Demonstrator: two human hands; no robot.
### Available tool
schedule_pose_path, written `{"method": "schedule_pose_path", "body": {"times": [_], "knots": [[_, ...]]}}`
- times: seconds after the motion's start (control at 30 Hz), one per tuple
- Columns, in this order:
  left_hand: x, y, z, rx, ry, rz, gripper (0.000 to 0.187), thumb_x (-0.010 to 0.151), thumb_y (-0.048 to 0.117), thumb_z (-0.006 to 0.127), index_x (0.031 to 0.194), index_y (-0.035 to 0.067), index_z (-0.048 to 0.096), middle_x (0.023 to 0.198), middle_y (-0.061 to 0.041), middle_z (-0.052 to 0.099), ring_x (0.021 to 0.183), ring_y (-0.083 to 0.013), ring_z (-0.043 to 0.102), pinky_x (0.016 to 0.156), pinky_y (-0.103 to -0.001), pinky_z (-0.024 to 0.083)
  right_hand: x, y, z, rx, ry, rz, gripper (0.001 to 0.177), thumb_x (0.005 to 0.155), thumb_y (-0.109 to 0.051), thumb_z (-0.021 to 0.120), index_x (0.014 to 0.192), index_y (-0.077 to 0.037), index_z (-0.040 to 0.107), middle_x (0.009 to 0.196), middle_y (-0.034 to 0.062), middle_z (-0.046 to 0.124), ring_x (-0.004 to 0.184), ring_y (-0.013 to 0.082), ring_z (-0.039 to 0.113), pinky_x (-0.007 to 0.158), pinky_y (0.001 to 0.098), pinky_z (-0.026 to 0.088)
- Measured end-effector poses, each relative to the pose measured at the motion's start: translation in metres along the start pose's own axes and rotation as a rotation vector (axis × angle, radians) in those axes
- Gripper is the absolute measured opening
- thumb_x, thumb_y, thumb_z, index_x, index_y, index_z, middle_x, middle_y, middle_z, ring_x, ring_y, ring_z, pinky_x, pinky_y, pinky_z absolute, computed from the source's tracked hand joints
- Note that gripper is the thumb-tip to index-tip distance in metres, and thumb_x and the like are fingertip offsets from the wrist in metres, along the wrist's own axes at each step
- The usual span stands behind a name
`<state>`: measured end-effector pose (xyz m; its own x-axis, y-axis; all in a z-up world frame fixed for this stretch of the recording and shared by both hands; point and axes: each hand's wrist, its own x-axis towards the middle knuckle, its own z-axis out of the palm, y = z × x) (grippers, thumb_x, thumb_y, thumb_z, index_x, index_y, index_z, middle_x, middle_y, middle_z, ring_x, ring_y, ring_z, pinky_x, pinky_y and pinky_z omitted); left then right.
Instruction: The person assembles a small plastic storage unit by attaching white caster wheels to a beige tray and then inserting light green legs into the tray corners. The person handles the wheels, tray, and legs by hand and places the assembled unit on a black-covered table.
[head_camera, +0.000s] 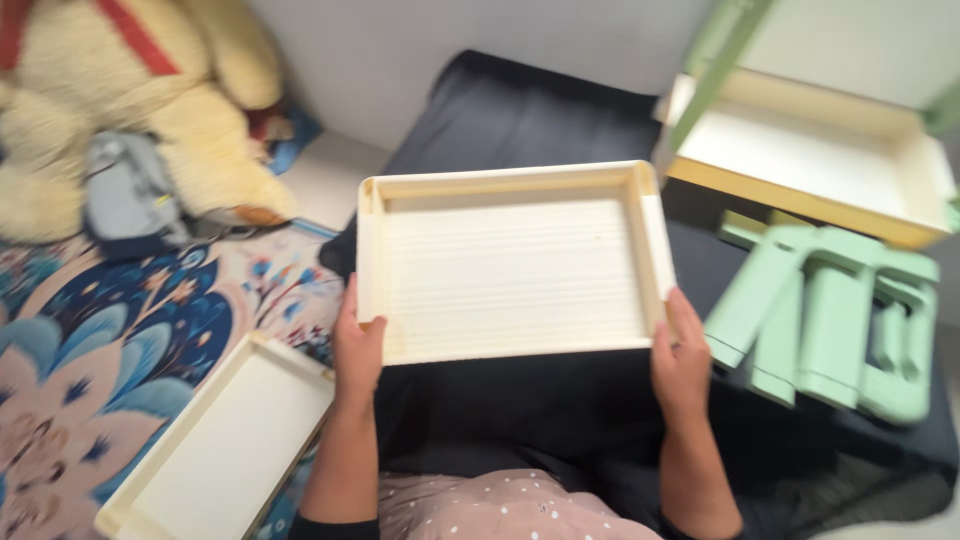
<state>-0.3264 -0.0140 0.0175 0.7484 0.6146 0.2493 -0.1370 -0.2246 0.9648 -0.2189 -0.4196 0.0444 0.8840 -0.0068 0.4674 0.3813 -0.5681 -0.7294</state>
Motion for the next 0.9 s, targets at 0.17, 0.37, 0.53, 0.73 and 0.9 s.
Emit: {"method": "schedule_pose_path", "body": {"times": [0.17, 0.37, 0.53, 0.73, 0.9], "knots": [[0.018, 0.004, 0.011, -0.013, -0.026, -0.08, 0.071, 0.088, -0.008, 0.056, 0.156, 0.0, 0.04, 0.134, -0.015, 0.067, 0.112, -0.0164, 0.065, 0.096, -0.027, 0.05, -0.003, 0.002, 0.008, -0.035, -0.005, -0.04, 0.043, 0.104, -0.013, 0.054, 0.144, 0.002, 0.054, 0.15, 0.0238, 0.054, 0.138, 0.038, 0.053, 0.114, 0.0437, 0.041], [0.026, 0.02, 0.005, 0.373, -0.031, -0.223, 0.066, 0.098, 0.012, 0.061, 0.159, 0.007, 0.036, 0.137, -0.017, 0.063, 0.123, -0.0231, 0.061, 0.103, -0.033, 0.045, 0.0, -0.017, 0.014, -0.026, -0.035, 0.01, 0.048, 0.106, -0.017, 0.05, 0.151, -0.001, 0.048, 0.152, 0.0208, 0.049, 0.137, 0.0361, 0.053, 0.109, 0.0412, 0.045], [0.042, 0.014, -0.002, -0.035, -0.15, -0.107, 0.07, 0.097, 0.003, 0.055, 0.161, 0.006, 0.025, 0.166, -0.016, 0.034, 0.148, -0.0219, 0.038, 0.117, -0.032, 0.03, 0.016, -0.016, 0.02, -0.077, -0.085, 0.071, 0.047, 0.105, -0.021, 0.047, 0.148, -0.001, 0.049, 0.149, 0.0201, 0.05, 0.128, 0.0356, 0.057, 0.099, 0.0398, 0.05], [0.05, 0.019, -0.009, -0.299, -0.242, -0.358, 0.071, 0.092, 0.002, 0.049, 0.16, 0.01, 0.031, 0.165, -0.018, 0.035, 0.146, -0.0262, 0.039, 0.115, -0.032, 0.032, 0.032, -0.003, 0.03, -0.104, -0.07, -0.009, 0.046, 0.103, -0.011, 0.043, 0.145, 0.003, 0.054, 0.146, 0.0212, 0.054, 0.127, 0.0365, 0.059, 0.104, 0.0427, 0.048], [0.034, 0.032, 0.0, -0.096, -0.197, 0.105, 0.046, 0.096, 0.013, 0.043, 0.139, 0.004, 0.058, 0.173, -0.016, 0.024, 0.157, -0.0287, 0.027, 0.124, -0.04, 0.025, 0.038, 0.006, 0.037, -0.076, -0.067, 0.015, 0.047, 0.1, -0.004, 0.039, 0.143, 0.004, 0.055, 0.144, 0.0221, 0.054, 0.124, 0.036, 0.06, 0.104, 0.0427, 0.047]]}}
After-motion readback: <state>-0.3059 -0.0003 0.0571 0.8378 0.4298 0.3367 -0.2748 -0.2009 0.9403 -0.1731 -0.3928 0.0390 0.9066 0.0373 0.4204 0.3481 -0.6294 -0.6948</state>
